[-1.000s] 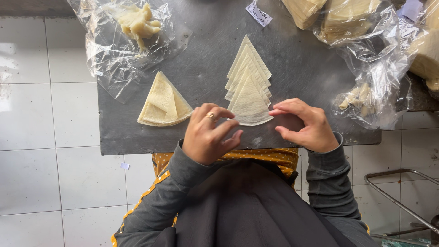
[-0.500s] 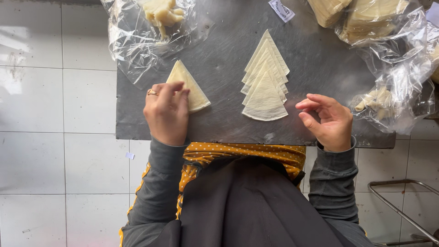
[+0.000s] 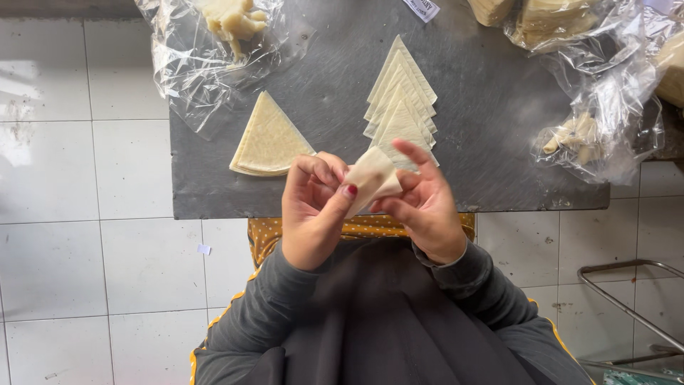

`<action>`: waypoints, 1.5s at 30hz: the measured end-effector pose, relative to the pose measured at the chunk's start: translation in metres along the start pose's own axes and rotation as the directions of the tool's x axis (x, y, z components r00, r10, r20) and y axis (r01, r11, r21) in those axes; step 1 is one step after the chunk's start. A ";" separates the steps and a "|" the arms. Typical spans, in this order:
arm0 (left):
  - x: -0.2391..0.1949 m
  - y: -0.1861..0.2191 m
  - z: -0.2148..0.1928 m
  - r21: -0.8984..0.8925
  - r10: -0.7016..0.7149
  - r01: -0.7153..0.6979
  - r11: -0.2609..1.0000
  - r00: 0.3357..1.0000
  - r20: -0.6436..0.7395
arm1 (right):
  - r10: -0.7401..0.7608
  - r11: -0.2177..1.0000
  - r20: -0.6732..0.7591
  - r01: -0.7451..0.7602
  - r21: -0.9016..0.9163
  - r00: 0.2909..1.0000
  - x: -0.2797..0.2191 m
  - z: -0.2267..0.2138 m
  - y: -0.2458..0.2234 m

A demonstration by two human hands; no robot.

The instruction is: The person folds triangular pastry sheets into cones, places a small amount of filling inside, and seals the edges to form samosas. They repeat this process with multiple sheets, stacking the finished units on the table.

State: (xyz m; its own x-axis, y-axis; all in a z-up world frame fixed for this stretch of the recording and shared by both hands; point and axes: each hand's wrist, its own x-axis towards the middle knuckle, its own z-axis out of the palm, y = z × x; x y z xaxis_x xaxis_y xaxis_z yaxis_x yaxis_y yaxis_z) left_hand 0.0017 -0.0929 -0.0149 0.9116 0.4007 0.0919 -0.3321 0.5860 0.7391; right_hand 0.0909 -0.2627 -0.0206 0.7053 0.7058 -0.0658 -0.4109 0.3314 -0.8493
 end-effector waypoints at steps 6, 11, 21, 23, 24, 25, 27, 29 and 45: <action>0.005 0.004 0.000 -0.179 -0.134 0.158 0.971 0.981 0.137 | -0.113 0.807 0.068 0.131 -0.576 0.991 -0.013 -0.010 -0.032; 0.002 0.001 0.004 0.452 -0.408 0.260 0.853 0.873 0.268 | -0.116 0.533 0.192 0.224 -0.816 0.975 -0.022 -0.022 -0.051; 0.000 -0.004 0.028 0.743 0.032 -0.328 0.584 0.924 0.382 | -0.053 0.663 0.050 0.073 -0.745 0.997 -0.032 -0.048 -0.070; 0.001 0.000 0.030 0.602 0.095 -0.388 0.698 0.883 0.459 | -0.020 0.618 0.098 0.089 -0.782 0.995 -0.033 -0.048 -0.076; 0.002 -0.001 0.032 0.612 0.037 -0.358 0.705 0.881 0.472 | -0.011 0.579 0.138 0.119 -0.806 0.990 -0.032 -0.047 -0.078; 0.002 -0.005 0.033 0.622 -0.020 -0.328 0.711 0.875 0.484 | 0.001 0.540 0.178 0.149 -0.828 0.984 -0.031 -0.046 -0.079; 0.001 -0.013 0.029 0.675 -0.089 -0.292 0.677 0.879 0.469 | -0.022 0.532 0.210 0.189 -0.825 0.977 -0.027 -0.043 -0.082; 0.001 -0.021 0.022 0.754 -0.106 -0.281 0.594 0.902 0.419 | -0.038 0.540 0.201 0.189 -0.820 0.979 -0.023 -0.041 -0.084; 0.012 -0.033 0.026 0.976 0.192 -0.205 0.074 0.963 0.188 | -0.313 0.164 0.082 0.139 -0.977 0.946 0.061 -0.038 -0.045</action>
State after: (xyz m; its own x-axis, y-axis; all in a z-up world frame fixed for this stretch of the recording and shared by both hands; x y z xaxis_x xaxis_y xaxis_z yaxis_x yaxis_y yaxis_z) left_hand 0.0301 -0.1258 -0.0206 0.8600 0.3658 0.3559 0.0244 -0.7260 0.6873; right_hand 0.1741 -0.2588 -0.0063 0.7485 0.6157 0.2465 0.5949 -0.4590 -0.6599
